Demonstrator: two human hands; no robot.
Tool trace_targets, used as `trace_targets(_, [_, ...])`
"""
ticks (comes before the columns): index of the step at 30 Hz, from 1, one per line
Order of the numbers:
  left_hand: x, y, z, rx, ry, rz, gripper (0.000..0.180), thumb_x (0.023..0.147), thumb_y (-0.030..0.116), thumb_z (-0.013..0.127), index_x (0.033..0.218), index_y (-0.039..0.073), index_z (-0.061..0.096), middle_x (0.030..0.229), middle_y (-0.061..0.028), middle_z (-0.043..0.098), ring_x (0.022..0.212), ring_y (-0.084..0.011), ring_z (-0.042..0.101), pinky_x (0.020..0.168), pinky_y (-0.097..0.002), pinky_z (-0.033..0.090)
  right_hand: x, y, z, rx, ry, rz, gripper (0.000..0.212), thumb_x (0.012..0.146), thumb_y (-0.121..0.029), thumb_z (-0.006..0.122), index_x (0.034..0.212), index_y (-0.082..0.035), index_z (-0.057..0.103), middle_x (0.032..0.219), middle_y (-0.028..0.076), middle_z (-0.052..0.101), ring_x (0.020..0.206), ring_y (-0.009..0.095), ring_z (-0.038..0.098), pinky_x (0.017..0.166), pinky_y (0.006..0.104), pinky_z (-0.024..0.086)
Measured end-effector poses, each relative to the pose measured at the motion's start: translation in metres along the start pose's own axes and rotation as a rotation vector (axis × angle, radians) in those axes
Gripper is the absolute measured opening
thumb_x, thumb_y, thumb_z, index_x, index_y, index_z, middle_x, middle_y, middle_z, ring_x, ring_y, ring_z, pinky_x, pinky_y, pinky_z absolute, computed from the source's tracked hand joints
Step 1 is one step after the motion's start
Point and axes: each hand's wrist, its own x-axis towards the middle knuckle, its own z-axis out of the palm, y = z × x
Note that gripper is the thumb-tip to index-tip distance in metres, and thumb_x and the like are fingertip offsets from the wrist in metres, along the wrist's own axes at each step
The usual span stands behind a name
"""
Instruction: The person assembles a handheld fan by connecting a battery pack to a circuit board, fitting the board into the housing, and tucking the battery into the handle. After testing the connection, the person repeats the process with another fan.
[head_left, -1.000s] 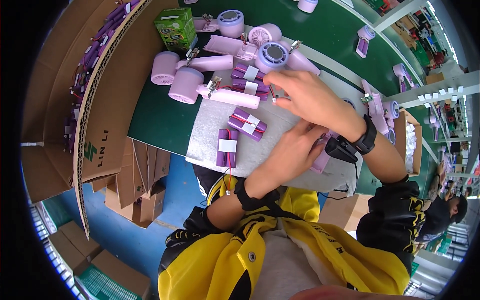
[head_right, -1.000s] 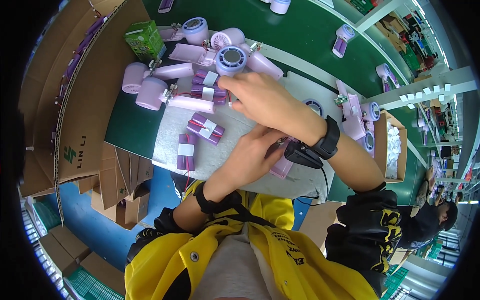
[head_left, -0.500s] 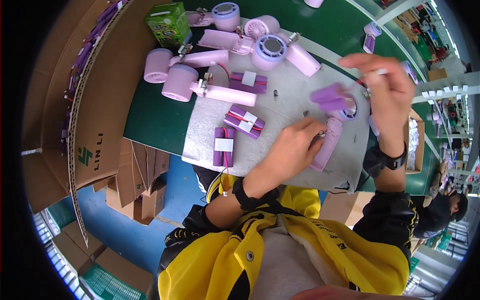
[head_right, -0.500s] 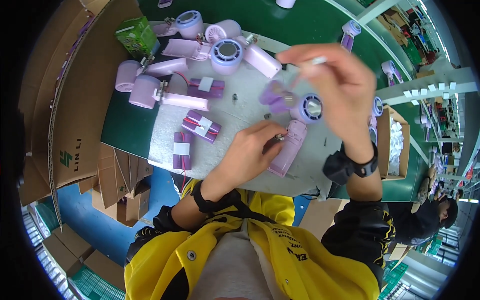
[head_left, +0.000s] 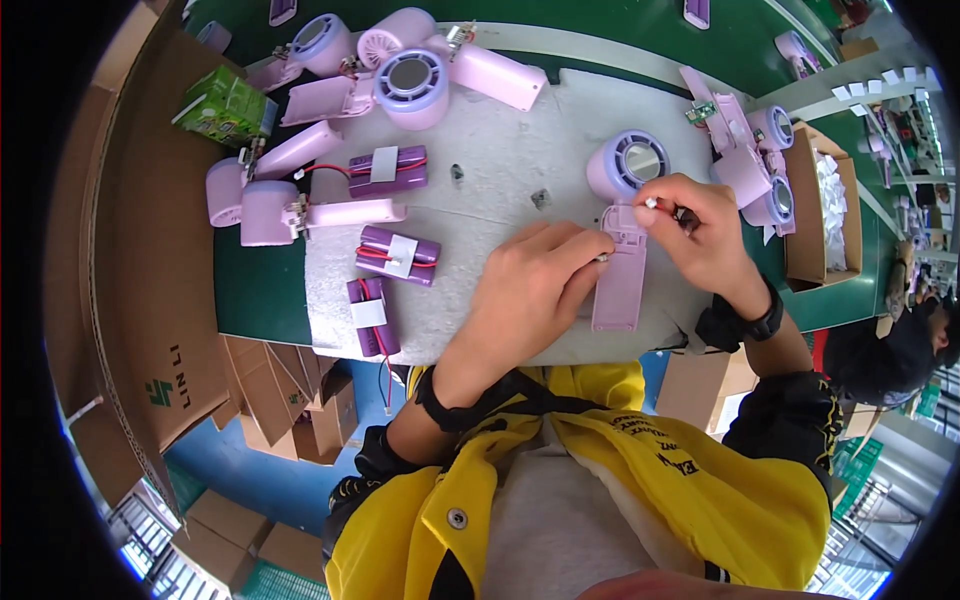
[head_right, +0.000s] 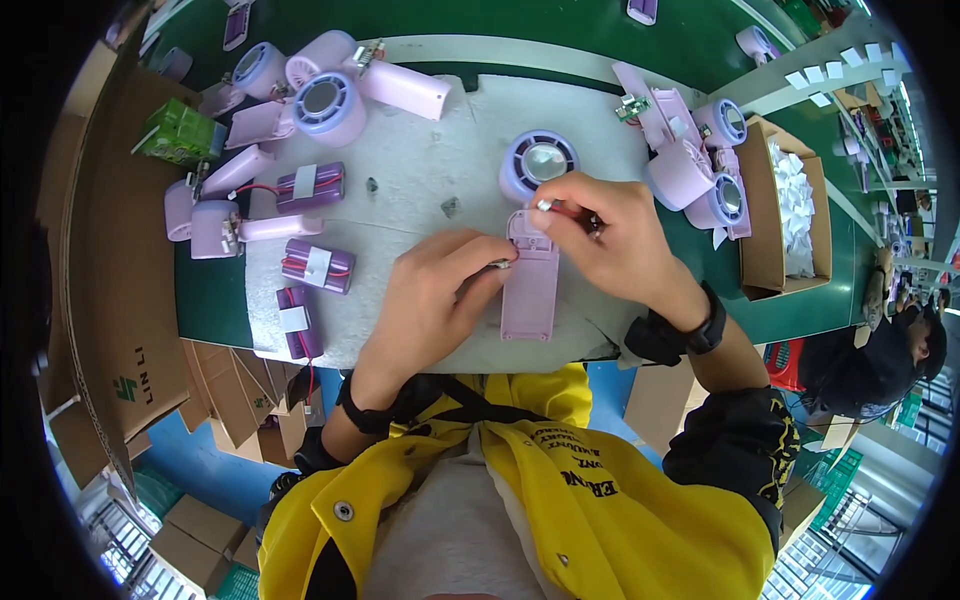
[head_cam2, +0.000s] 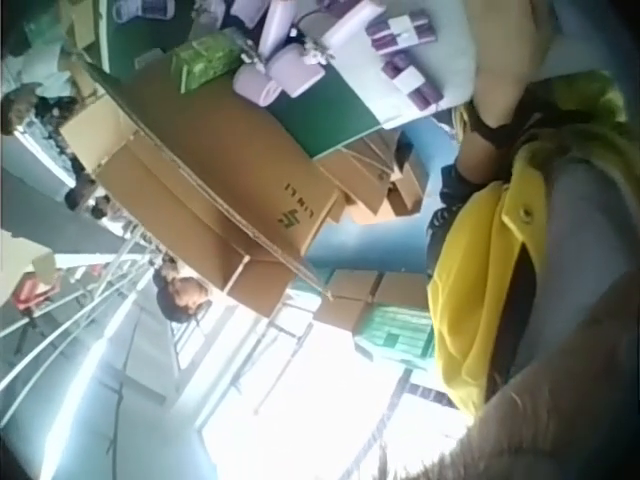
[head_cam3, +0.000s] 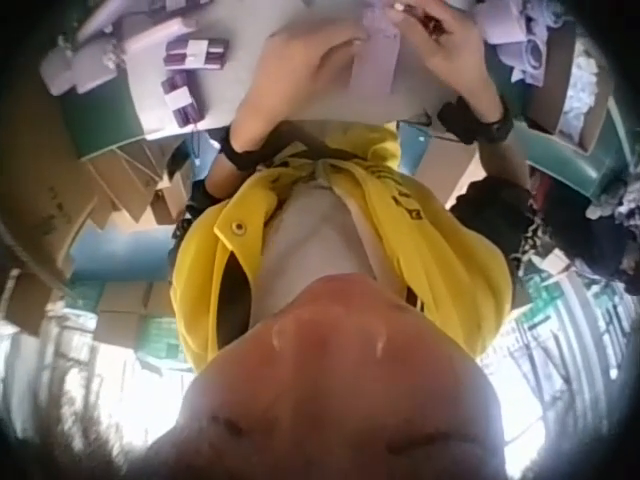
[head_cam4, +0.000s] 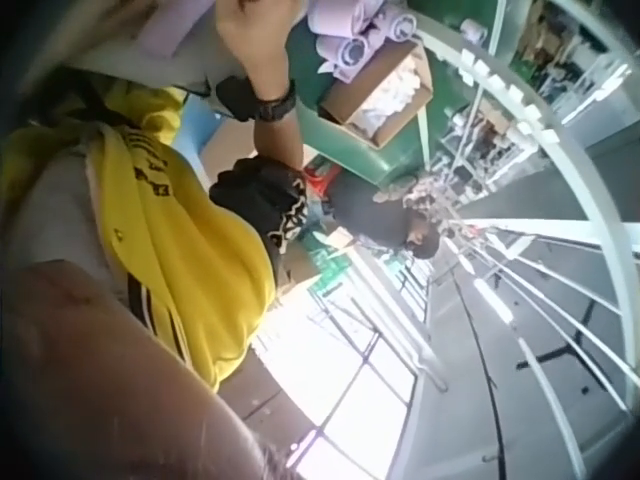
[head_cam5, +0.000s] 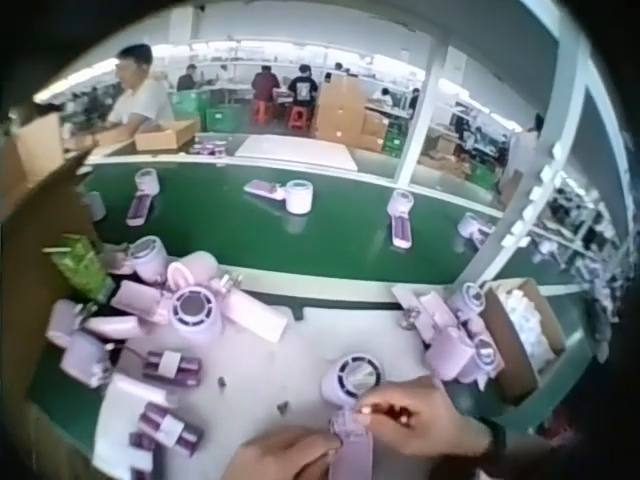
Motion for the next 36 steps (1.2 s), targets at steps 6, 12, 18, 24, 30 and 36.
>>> trace_targets(6, [0.0,0.0,-0.006,0.009,-0.036,0.024,0.025,0.077,0.0,0.072,0.1,0.006,0.066,0.092,-0.0105,0.068,0.079,-0.0308,0.064,0.069,-0.0374,0.051,-0.006,0.02,0.015,-0.06,0.16,-0.265,0.021,0.073,0.0,0.076,0.079,-0.002,0.056,0.072,0.007,0.057,0.054,0.015,0.049,0.05,0.0256,0.037])
trace_targets(12, [0.004,0.003,-0.012,0.016,-0.091,0.027,0.031,0.072,-0.001,0.076,0.1,0.006,0.066,0.095,-0.0097,0.069,0.08,-0.0306,0.064,0.069,-0.0368,0.051,-0.01,0.018,0.013,-0.077,0.078,-0.374,0.027,0.068,0.004,0.076,0.072,-0.005,0.051,0.085,0.01,0.062,0.061,0.02,0.054,0.048,0.0284,0.04])
trace_targets(18, [0.002,0.006,-0.015,0.022,-0.112,-0.039,0.034,0.07,-0.004,0.077,0.1,0.005,0.066,0.093,-0.0101,0.069,0.08,-0.0275,0.065,0.068,-0.0336,0.051,-0.01,0.009,0.021,-0.175,0.064,-0.509,0.03,0.066,0.007,0.075,0.068,-0.007,0.048,0.09,0.008,0.064,0.064,0.021,0.056,0.045,0.0309,0.041])
trace_targets(24, [0.0,0.006,-0.014,-0.001,-0.096,-0.076,0.034,0.071,-0.006,0.076,0.102,0.005,0.066,0.092,-0.0103,0.069,0.079,-0.0251,0.066,0.067,-0.0314,0.052,-0.011,0.01,0.023,-0.197,0.05,-0.499,0.031,0.066,0.006,0.077,0.07,-0.007,0.05,0.089,0.006,0.064,0.065,0.021,0.055,0.046,0.0301,0.04])
trace_targets(30, [0.0,0.004,-0.015,-0.038,-0.086,-0.029,0.036,0.071,-0.007,0.075,0.104,0.005,0.067,0.094,-0.0107,0.069,0.08,-0.0251,0.067,0.069,-0.0307,0.053,-0.011,0.009,0.024,-0.186,0.04,-0.471,0.029,0.065,0.005,0.077,0.073,-0.007,0.051,0.086,0.005,0.064,0.064,0.021,0.054,0.046,0.03,0.04])
trace_targets(36, [-0.003,0.009,-0.013,-0.085,-0.088,-0.075,0.037,0.071,-0.007,0.075,0.105,0.006,0.068,0.097,-0.0107,0.07,0.081,-0.0245,0.067,0.071,-0.0305,0.053,-0.013,0.007,0.022,-0.194,0.006,-0.446,0.028,0.063,0.005,0.075,0.074,-0.006,0.052,0.081,0.005,0.064,0.065,0.021,0.054,0.047,0.0296,0.042])
